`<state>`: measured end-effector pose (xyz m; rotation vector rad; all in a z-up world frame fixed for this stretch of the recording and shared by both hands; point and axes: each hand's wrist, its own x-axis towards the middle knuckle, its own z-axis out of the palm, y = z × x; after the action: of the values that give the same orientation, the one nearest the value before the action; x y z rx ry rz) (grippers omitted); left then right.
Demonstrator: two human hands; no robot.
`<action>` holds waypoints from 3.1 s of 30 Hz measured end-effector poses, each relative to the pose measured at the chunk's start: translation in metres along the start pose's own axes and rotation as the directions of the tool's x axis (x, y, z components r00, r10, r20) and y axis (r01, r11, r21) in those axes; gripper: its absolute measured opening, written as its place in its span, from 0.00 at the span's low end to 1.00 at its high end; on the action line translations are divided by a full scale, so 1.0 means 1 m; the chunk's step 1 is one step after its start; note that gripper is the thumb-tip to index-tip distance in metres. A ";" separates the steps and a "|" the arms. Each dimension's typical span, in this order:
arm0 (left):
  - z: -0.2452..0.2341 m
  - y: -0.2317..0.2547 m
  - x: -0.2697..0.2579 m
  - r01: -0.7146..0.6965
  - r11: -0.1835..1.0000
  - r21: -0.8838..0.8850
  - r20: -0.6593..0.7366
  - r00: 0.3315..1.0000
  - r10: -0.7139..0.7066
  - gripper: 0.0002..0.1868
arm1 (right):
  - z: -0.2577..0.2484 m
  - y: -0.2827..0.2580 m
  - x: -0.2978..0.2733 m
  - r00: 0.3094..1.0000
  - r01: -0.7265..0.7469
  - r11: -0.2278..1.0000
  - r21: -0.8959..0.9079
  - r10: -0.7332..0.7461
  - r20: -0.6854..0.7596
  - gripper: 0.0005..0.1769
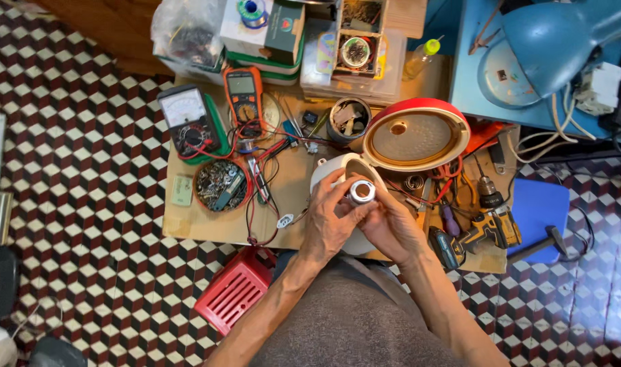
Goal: The person handles a small cylindrical component, then moves to a workbench to assemble and connect internal parts of a white electric kettle. They insert the component into the kettle base, connect wires, and use a screwdriver to secure the assembly.
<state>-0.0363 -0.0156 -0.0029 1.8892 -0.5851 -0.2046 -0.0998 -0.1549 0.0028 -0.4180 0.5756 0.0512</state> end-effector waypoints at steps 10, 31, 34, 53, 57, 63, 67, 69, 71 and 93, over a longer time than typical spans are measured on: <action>0.007 -0.046 -0.118 0.519 0.691 -0.503 -0.329 0.624 -0.708 0.23 | -0.100 -0.036 0.016 0.987 -0.046 0.804 -0.592 -0.054 -0.149 0.22; 0.084 -0.143 -0.130 0.425 0.429 -0.797 -0.164 0.532 -0.831 0.24 | -0.138 0.009 0.097 0.973 -0.215 0.389 -0.896 0.162 -0.163 0.20; 0.085 -0.146 -0.119 0.458 0.345 -0.820 -0.068 0.520 -0.852 0.26 | -0.132 0.012 0.099 0.972 -0.183 0.287 -0.940 0.194 -0.130 0.19; 0.088 -0.148 -0.120 0.448 0.380 -0.809 -0.010 0.636 -0.771 0.32 | -0.233 -0.015 0.153 0.941 0.029 0.210 -0.977 0.324 0.097 0.22; 0.087 -0.150 -0.116 0.423 0.356 -0.833 0.000 0.644 -0.765 0.32 | -0.229 -0.015 0.150 0.956 -0.021 0.126 -0.992 0.292 0.016 0.21; 0.077 -0.148 -0.111 0.524 0.283 -0.803 0.112 0.600 -0.792 0.35 | -0.235 -0.013 0.151 0.962 -0.056 0.161 -0.985 0.272 -0.010 0.27; 0.071 -0.146 -0.116 0.492 0.358 -0.793 0.083 0.670 -0.737 0.36 | -0.232 -0.003 0.142 0.967 -0.144 0.078 -0.987 0.221 -0.123 0.36; 0.072 -0.142 -0.116 0.397 0.420 -0.816 0.001 0.727 -0.686 0.37 | -0.233 0.010 0.138 0.966 -0.099 0.226 -0.969 0.256 -0.039 0.39; 0.071 -0.142 -0.113 0.497 0.360 -0.790 0.043 0.630 -0.775 0.36 | -0.236 0.011 0.134 0.966 -0.045 0.368 -0.929 0.252 0.052 0.41; 0.065 0.001 -0.057 0.659 0.752 0.000 -0.312 0.714 -0.627 0.64 | -0.200 -0.108 0.064 0.877 0.209 0.598 -0.773 -0.464 -0.122 0.28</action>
<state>-0.1117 -0.0419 -0.0347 2.1235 0.3067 -0.3386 -0.1322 -0.3379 -0.1429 -1.3745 0.7700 -0.1672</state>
